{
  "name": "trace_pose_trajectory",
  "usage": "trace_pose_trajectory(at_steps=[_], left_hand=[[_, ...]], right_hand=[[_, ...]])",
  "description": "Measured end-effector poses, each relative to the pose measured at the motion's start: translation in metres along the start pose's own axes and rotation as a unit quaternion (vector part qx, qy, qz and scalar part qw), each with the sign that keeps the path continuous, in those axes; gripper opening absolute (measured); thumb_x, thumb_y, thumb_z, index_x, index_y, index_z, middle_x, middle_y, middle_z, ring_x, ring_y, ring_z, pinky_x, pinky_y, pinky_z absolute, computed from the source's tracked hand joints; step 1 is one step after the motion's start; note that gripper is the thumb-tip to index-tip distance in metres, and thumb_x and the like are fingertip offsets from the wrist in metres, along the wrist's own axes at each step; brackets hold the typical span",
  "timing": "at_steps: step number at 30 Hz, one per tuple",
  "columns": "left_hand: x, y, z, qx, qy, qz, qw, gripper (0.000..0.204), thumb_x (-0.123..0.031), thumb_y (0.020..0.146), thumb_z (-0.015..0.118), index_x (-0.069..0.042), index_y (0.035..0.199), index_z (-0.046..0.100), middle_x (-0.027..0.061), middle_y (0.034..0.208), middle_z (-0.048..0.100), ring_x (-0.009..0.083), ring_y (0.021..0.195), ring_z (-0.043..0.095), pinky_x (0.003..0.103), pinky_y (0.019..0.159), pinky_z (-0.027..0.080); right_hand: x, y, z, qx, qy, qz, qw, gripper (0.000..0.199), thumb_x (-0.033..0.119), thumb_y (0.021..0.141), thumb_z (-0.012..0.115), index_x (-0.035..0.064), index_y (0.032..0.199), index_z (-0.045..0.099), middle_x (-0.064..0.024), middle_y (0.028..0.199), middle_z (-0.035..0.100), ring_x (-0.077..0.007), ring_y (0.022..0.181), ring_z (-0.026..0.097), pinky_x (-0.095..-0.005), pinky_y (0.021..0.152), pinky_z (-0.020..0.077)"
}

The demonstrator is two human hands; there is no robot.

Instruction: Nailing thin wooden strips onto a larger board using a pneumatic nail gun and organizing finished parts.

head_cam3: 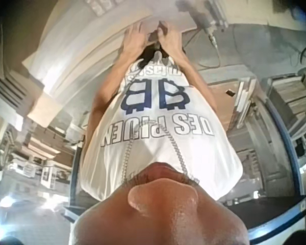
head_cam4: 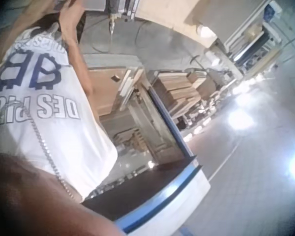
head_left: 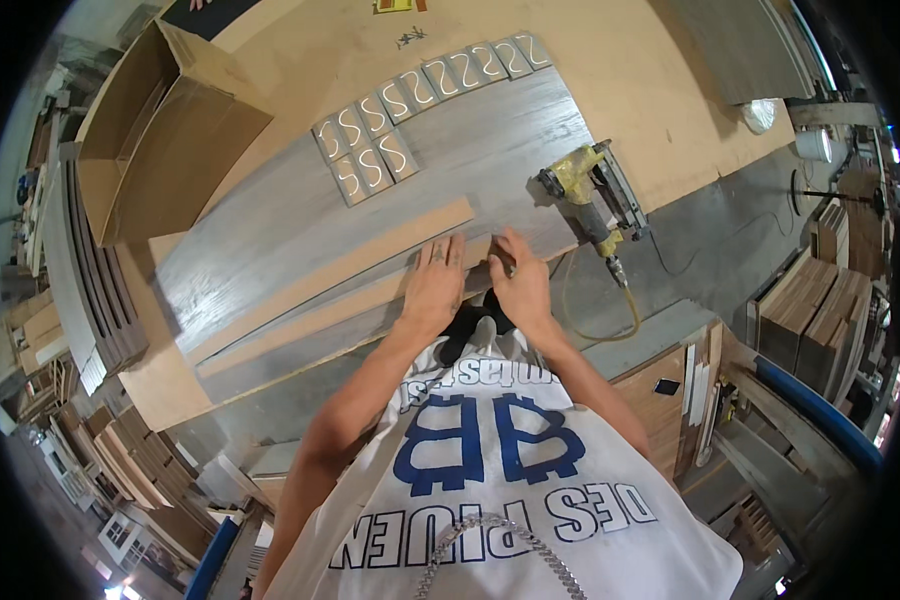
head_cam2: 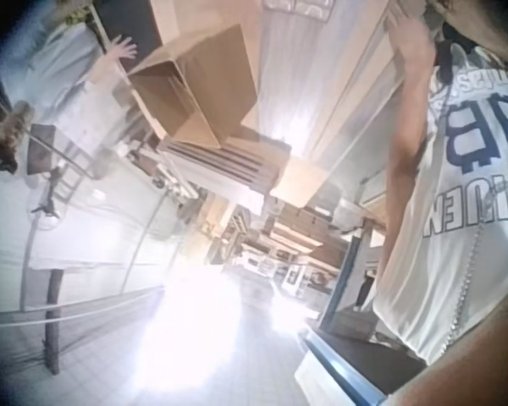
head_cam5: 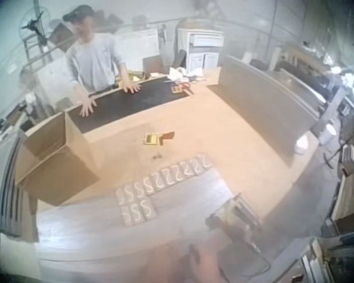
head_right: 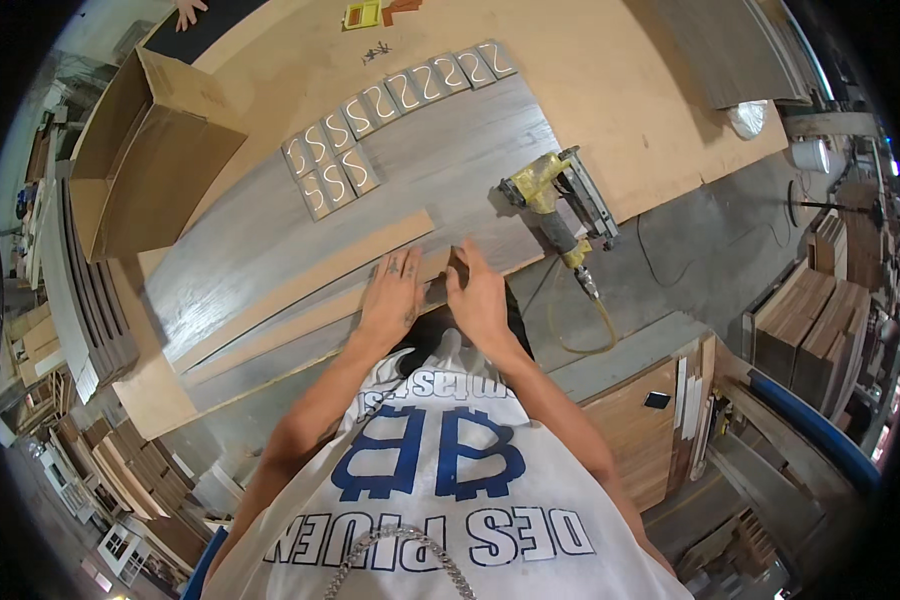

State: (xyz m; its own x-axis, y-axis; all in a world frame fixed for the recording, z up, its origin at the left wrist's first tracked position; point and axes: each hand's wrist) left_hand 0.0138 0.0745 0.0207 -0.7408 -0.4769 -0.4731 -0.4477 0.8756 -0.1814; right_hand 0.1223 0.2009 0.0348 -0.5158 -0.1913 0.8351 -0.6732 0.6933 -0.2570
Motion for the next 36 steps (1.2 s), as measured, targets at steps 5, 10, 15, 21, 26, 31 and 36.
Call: trace_pose_trajectory(at_steps=[5,10,15,21,26,31,36], left_hand=[[-0.001,0.002,-0.004,0.010,0.007,0.009,1.000,0.062,-0.010,0.087,0.062,0.010,0.142,0.041,0.0257,0.129,0.054,0.0400,0.123,0.049,0.045,0.107,0.040],[-0.001,0.000,-0.005,0.002,0.001,0.017,1.000,0.061,-0.007,0.086,0.061,0.013,0.141,0.041,0.0263,0.126,0.055,0.0398,0.120,0.050,0.043,0.105,0.043],[0.001,0.001,-0.003,0.015,0.006,0.010,1.000,0.063,-0.011,0.087,0.065,0.010,0.142,0.041,0.0271,0.127,0.056,0.0401,0.123,0.050,0.043,0.107,0.041],[0.001,0.002,-0.001,0.015,0.002,0.015,1.000,0.061,-0.011,0.088,0.063,0.012,0.141,0.041,0.0279,0.127,0.056,0.0401,0.123,0.050,0.043,0.109,0.040],[0.002,0.002,0.002,0.005,0.001,0.031,0.999,0.061,-0.009,0.088,0.062,0.013,0.141,0.040,0.0290,0.126,0.056,0.0410,0.123,0.050,0.044,0.109,0.039],[-0.005,0.008,0.000,0.013,-0.021,0.040,0.999,0.067,-0.005,0.084,0.062,0.014,0.142,0.037,0.0295,0.127,0.056,0.0421,0.124,0.049,0.044,0.110,0.038],[-0.012,0.014,0.002,0.014,-0.048,0.042,0.998,0.076,-0.004,0.078,0.067,0.015,0.144,0.034,0.0288,0.130,0.055,0.0419,0.126,0.048,0.044,0.111,0.037]], right_hand=[[-0.005,-0.003,0.007,-0.014,0.011,0.009,1.000,0.048,0.005,0.089,0.063,-0.0092,0.134,0.051,-0.0278,0.118,0.067,-0.0432,0.112,0.064,-0.0433,0.096,0.0509],[-0.003,-0.004,0.012,-0.030,0.011,0.027,0.999,0.048,0.005,0.088,0.064,-0.0102,0.132,0.052,-0.0283,0.118,0.067,-0.0416,0.112,0.065,-0.0422,0.096,0.0516],[-0.006,-0.001,0.012,-0.029,0.060,0.053,0.996,0.046,0.006,0.087,0.065,-0.0105,0.129,0.055,-0.0273,0.117,0.068,-0.0355,0.109,0.069,-0.0377,0.093,0.0536],[-0.006,0.001,0.012,-0.030,0.055,0.060,0.996,0.044,0.007,0.087,0.066,-0.0105,0.126,0.056,-0.0267,0.115,0.070,-0.0358,0.107,0.070,-0.0379,0.092,0.0538],[-0.004,0.001,0.013,-0.034,0.036,0.069,0.996,0.046,0.010,0.087,0.067,-0.0099,0.127,0.056,-0.0264,0.116,0.069,-0.0371,0.109,0.068,-0.0394,0.093,0.0527],[0.004,0.001,0.010,-0.023,0.006,0.082,0.996,0.049,0.012,0.086,0.067,-0.0094,0.128,0.055,-0.0265,0.118,0.068,-0.0381,0.111,0.067,-0.0405,0.095,0.0517],[0.001,0.000,0.013,-0.032,0.002,0.070,0.997,0.050,0.013,0.086,0.066,-0.0094,0.130,0.055,-0.0271,0.117,0.068,-0.0384,0.110,0.067,-0.0409,0.096,0.0520]])
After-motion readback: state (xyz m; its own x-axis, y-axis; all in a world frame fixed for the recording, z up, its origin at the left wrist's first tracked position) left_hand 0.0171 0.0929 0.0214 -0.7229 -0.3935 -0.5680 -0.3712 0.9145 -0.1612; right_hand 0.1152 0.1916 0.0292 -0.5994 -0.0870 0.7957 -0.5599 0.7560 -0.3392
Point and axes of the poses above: each hand's wrist, its own y-axis towards the middle knuckle, its own z-axis out of the palm, x = y × z
